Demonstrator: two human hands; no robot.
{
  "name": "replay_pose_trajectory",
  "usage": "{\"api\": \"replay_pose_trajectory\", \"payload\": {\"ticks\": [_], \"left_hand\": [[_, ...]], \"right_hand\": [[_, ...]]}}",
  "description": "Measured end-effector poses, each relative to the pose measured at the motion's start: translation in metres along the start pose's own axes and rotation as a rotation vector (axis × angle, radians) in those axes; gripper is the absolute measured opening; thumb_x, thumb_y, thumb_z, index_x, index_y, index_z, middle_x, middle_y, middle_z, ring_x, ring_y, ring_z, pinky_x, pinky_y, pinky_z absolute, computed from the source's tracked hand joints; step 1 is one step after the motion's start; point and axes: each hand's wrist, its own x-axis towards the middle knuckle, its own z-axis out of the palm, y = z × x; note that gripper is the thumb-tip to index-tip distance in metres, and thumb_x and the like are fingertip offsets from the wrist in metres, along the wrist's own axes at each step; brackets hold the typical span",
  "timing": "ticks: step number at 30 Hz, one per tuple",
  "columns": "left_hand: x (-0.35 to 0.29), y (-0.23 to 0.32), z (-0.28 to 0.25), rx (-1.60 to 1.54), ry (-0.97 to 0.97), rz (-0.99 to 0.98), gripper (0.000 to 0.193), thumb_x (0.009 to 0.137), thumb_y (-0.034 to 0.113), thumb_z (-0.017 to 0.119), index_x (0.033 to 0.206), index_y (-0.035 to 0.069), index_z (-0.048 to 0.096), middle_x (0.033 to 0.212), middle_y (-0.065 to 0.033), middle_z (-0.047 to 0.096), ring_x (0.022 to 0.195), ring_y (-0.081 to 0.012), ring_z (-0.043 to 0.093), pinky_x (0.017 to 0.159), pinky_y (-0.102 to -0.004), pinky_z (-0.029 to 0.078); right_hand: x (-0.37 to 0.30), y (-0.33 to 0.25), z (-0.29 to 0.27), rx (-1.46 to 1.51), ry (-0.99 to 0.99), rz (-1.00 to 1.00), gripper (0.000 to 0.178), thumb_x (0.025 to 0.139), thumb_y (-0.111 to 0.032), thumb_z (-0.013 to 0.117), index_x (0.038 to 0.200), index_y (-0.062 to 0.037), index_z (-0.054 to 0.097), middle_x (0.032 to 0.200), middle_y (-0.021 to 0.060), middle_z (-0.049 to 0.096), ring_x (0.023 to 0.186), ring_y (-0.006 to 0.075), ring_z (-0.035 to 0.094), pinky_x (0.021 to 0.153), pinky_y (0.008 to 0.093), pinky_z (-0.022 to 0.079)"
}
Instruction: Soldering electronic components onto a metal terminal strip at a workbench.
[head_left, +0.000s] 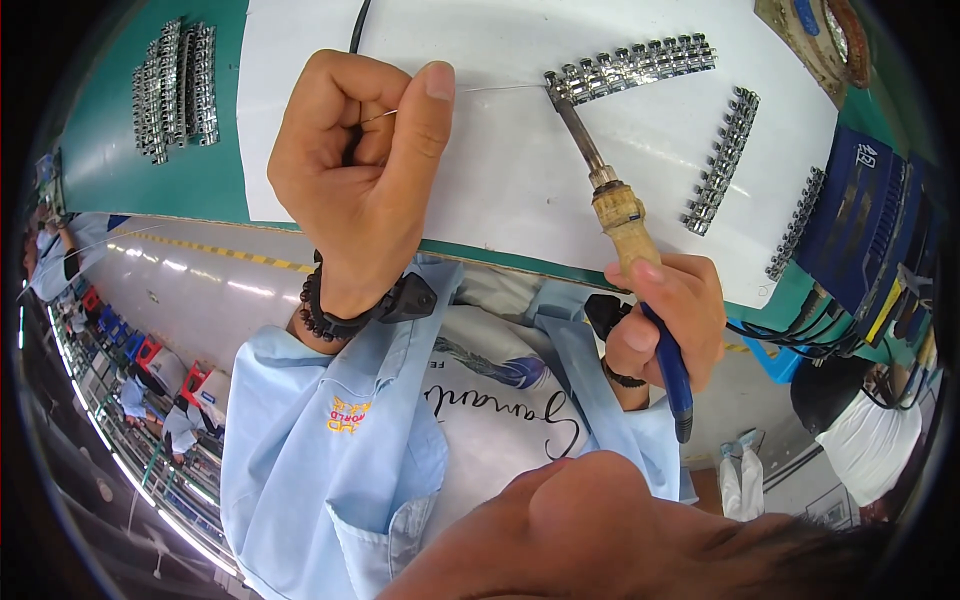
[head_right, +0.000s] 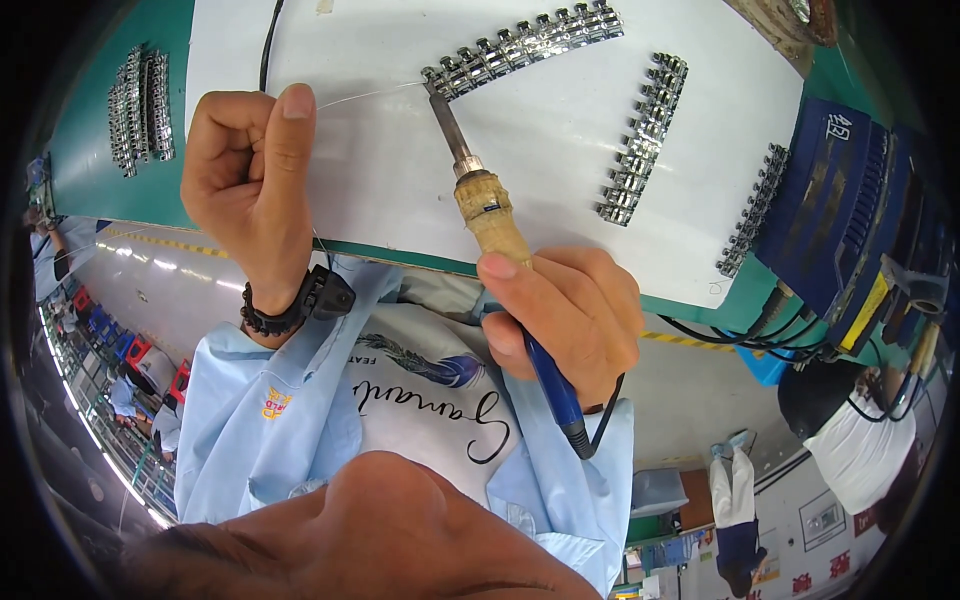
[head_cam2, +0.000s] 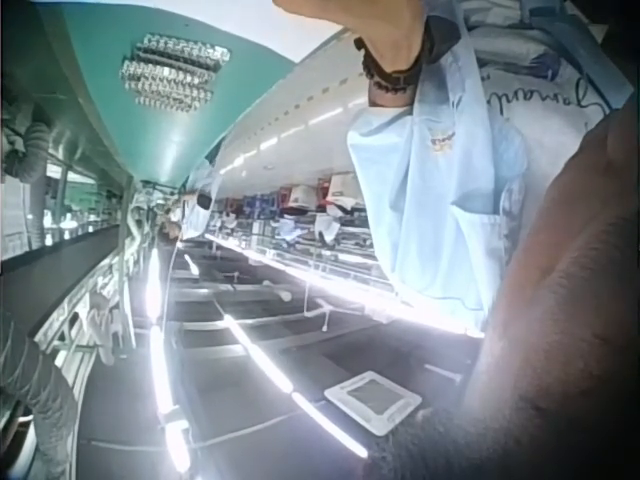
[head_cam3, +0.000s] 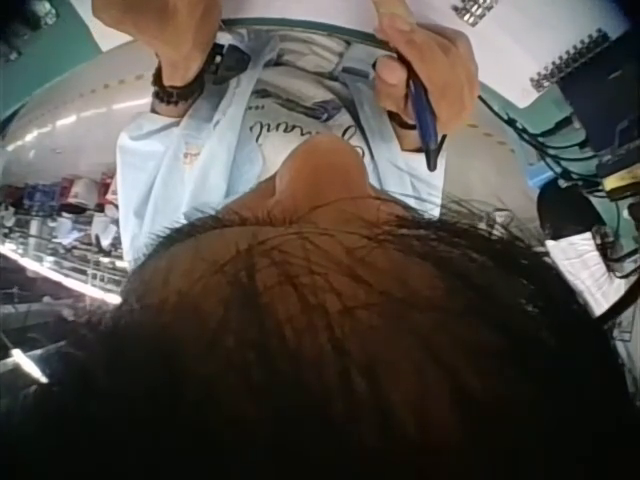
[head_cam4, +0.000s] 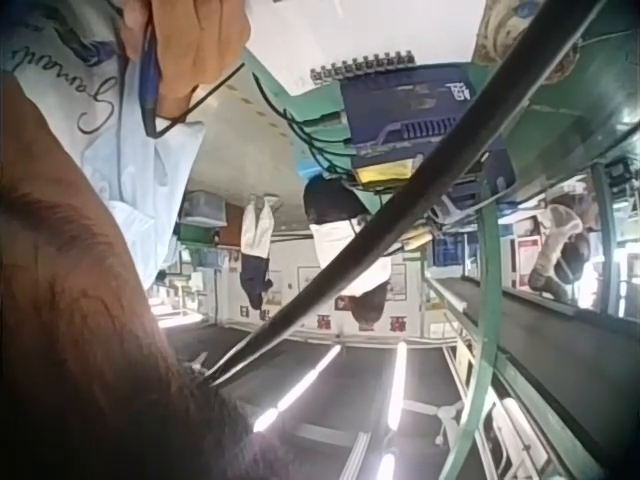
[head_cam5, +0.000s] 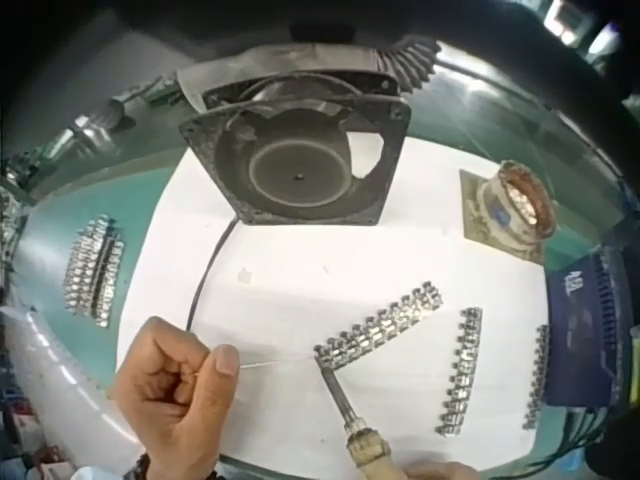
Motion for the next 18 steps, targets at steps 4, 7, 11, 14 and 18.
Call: {"api": "replay_pose_trajectory", "payload": {"ticks": [4, 7, 11, 14, 18], "left_hand": [[-0.001, 0.003, 0.000, -0.019, 0.032, -0.006, 0.023, 0.084, 0.000, 0.066, 0.071, 0.005, 0.048, 0.053, 0.0105, 0.032, 0.049, 0.0019, 0.022, 0.045, -0.0184, 0.014], [-0.002, 0.005, 0.003, -0.094, 0.111, -0.018, 0.023, 0.084, 0.000, 0.066, 0.071, 0.005, 0.048, 0.053, 0.0103, 0.033, 0.049, 0.0016, 0.022, 0.045, -0.0182, 0.014], [-0.001, 0.004, -0.001, -0.203, 0.067, -0.035, 0.022, 0.084, 0.001, 0.065, 0.071, 0.005, 0.048, 0.055, 0.0098, 0.034, 0.050, 0.0010, 0.025, 0.046, -0.0181, 0.016], [-0.002, 0.001, -0.006, -0.102, -0.109, 0.054, 0.020, 0.080, 0.002, 0.067, 0.074, 0.004, 0.048, 0.056, 0.0084, 0.035, 0.051, 0.0000, 0.026, 0.046, -0.0195, 0.019], [-0.004, 0.015, 0.005, 0.228, -0.333, 0.009, 0.019, 0.074, 0.005, 0.069, 0.083, 0.005, 0.052, 0.056, 0.0045, 0.034, 0.049, -0.0042, 0.029, 0.046, -0.0221, 0.024]], "right_hand": [[0.002, -0.002, -0.001, -0.001, -0.021, -0.003, 0.035, 0.094, -0.034, 0.051, 0.101, -0.0006, 0.060, 0.063, 0.0108, 0.064, 0.053, 0.0200, 0.055, 0.049, 0.0274, 0.044], [-0.005, 0.004, -0.002, 0.005, 0.029, -0.071, 0.035, 0.096, -0.032, 0.048, 0.103, 0.0004, 0.058, 0.063, 0.0116, 0.063, 0.052, 0.0200, 0.055, 0.048, 0.0273, 0.043], [-0.012, 0.012, -0.004, 0.002, 0.190, -0.196, 0.034, 0.097, -0.029, 0.043, 0.105, 0.0031, 0.053, 0.063, 0.0144, 0.060, 0.050, 0.0198, 0.052, 0.044, 0.0269, 0.040], [-0.011, 0.013, -0.006, -0.037, 0.271, -0.188, 0.034, 0.098, -0.026, 0.040, 0.107, 0.0049, 0.049, 0.062, 0.0158, 0.057, 0.049, 0.0195, 0.050, 0.042, 0.0267, 0.038], [-0.010, 0.019, -0.010, -0.018, 0.415, -0.209, 0.033, 0.098, -0.025, 0.039, 0.107, 0.0063, 0.046, 0.062, 0.0159, 0.052, 0.047, 0.0192, 0.048, 0.040, 0.0259, 0.037]]}}
